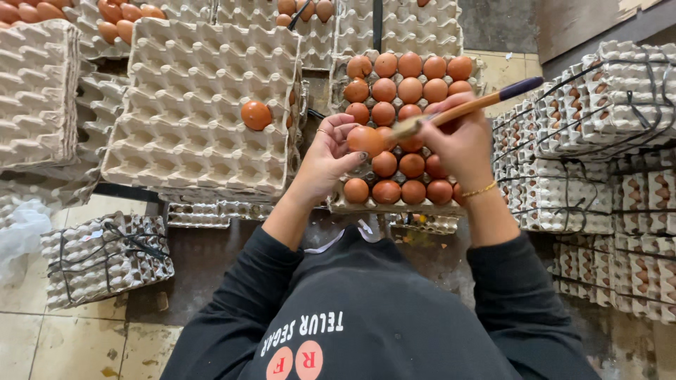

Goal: The person brushes brown eggs with a wide paintbrush while they are in cardboard trays, moving between different stacks of trays and occasionally handling individual eggs.

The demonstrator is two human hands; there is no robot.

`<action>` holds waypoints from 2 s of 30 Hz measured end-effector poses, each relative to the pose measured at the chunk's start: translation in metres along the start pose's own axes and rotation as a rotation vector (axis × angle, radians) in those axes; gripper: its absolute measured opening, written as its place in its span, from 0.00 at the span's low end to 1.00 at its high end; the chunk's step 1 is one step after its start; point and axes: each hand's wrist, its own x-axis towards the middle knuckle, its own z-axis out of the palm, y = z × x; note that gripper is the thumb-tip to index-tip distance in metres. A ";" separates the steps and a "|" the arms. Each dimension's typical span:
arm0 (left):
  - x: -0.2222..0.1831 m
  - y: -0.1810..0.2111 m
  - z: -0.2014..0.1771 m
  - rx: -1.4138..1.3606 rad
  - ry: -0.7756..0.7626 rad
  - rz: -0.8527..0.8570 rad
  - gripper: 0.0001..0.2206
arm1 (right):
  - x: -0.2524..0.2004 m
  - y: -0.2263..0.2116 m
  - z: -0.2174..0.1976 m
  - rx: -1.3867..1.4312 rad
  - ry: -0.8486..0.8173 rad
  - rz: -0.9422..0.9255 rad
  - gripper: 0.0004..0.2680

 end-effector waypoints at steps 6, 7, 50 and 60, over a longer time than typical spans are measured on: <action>-0.003 0.015 0.023 -0.221 0.123 -0.102 0.25 | -0.009 -0.022 0.036 0.238 -0.004 -0.190 0.15; -0.003 0.013 0.019 -0.221 0.125 -0.102 0.25 | -0.007 -0.008 0.028 0.238 -0.005 -0.190 0.15; -0.021 0.044 0.024 0.621 0.101 0.107 0.39 | -0.006 -0.051 0.029 -0.038 0.012 -0.204 0.15; -0.012 0.022 0.020 1.355 0.114 0.572 0.38 | -0.010 -0.057 0.054 -0.894 -0.249 -0.540 0.10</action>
